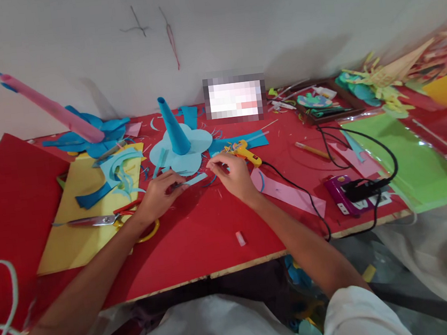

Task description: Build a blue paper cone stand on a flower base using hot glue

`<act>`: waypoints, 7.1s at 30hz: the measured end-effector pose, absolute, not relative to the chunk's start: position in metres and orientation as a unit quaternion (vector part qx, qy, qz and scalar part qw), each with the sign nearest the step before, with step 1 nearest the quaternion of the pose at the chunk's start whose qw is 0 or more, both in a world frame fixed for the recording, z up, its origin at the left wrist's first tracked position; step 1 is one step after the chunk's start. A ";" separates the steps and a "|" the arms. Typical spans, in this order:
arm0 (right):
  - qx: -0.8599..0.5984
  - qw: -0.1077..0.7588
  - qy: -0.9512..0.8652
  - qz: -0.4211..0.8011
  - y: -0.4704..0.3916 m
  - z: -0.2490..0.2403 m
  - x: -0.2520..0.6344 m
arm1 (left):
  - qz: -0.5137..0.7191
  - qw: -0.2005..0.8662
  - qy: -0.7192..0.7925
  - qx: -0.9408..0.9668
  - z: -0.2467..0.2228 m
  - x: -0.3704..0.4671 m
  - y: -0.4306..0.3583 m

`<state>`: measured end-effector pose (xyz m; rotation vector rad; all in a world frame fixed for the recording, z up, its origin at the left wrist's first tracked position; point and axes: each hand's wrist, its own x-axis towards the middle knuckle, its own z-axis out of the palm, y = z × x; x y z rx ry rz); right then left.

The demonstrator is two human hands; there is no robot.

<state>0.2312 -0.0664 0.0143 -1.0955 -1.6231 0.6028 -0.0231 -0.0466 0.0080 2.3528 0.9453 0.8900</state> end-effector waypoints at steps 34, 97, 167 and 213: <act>-0.471 0.471 -0.695 0.272 -0.059 0.003 0.235 | 0.327 0.230 0.410 0.820 0.008 -0.023 -0.045; -0.470 0.538 -0.645 0.271 -0.060 0.005 0.236 | 0.326 0.225 0.402 0.826 0.005 -0.025 -0.045; -0.433 0.612 -0.571 0.336 -0.061 0.015 0.242 | 0.334 0.215 0.414 0.819 0.006 -0.025 -0.045; -0.436 0.426 -0.714 0.344 -0.061 0.007 0.239 | 0.326 0.205 0.397 0.833 0.006 -0.025 -0.047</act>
